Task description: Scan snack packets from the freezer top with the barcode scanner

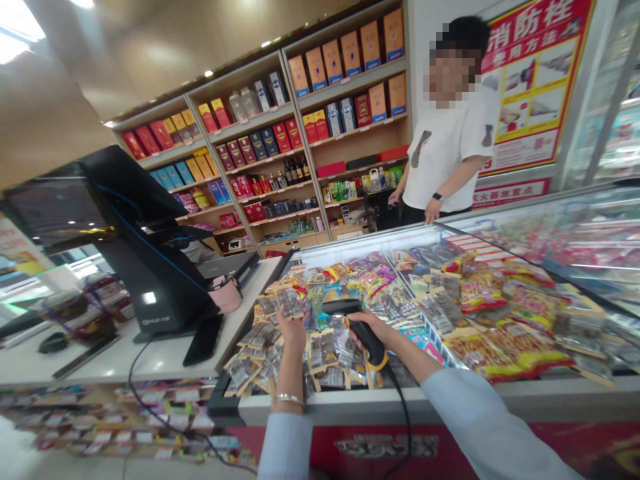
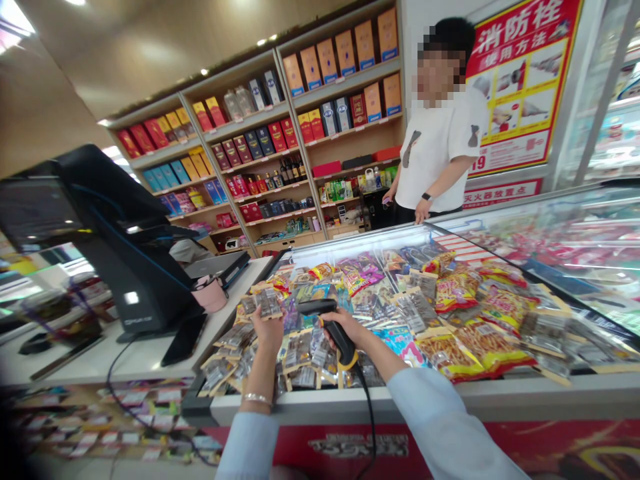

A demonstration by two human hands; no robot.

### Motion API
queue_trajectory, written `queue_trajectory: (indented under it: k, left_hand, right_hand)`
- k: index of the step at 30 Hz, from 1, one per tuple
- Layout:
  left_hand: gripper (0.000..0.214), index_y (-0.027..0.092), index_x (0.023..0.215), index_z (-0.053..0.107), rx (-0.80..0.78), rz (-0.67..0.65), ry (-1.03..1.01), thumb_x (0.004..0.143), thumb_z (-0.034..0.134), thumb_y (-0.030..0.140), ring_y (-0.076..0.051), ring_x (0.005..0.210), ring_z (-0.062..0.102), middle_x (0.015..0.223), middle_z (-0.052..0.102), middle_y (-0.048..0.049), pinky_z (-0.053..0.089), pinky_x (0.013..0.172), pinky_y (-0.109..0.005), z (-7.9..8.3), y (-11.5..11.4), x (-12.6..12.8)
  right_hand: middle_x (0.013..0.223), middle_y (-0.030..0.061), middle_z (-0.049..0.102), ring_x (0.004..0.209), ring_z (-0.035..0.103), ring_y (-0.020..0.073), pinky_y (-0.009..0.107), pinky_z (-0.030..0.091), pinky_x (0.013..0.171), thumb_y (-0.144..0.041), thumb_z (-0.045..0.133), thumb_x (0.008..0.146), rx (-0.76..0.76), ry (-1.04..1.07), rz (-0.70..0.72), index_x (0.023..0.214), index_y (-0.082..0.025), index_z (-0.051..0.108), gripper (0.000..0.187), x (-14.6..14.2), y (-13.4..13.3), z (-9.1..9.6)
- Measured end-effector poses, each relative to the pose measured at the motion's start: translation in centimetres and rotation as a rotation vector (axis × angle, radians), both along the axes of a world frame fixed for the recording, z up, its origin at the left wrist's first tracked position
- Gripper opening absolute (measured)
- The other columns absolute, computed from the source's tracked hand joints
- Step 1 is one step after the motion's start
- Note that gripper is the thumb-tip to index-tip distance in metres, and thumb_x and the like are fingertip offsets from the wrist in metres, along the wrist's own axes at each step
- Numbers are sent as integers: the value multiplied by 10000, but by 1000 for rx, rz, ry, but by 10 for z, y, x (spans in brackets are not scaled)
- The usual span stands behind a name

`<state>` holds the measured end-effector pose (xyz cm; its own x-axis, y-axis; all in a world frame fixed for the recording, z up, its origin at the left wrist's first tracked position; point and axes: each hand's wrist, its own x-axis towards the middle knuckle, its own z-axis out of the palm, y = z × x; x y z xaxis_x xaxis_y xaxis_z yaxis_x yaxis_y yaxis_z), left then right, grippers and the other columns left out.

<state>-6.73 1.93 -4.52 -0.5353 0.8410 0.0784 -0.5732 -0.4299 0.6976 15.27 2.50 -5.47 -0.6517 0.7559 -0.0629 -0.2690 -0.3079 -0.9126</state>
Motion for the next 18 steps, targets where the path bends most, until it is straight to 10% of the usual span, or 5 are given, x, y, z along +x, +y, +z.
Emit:
queue_trajectory:
  k: [18]
  left_hand:
    - [343,208,940,632,4,12,36,732,528,461,-140,669,599,776,645,-12,456,593,-245,-6,5,-3]
  right_hand:
    - [479,4,592,349,520,117,208,393,329,-425,638,707,9,5,5,694,-165,614,261,1,-1,1]
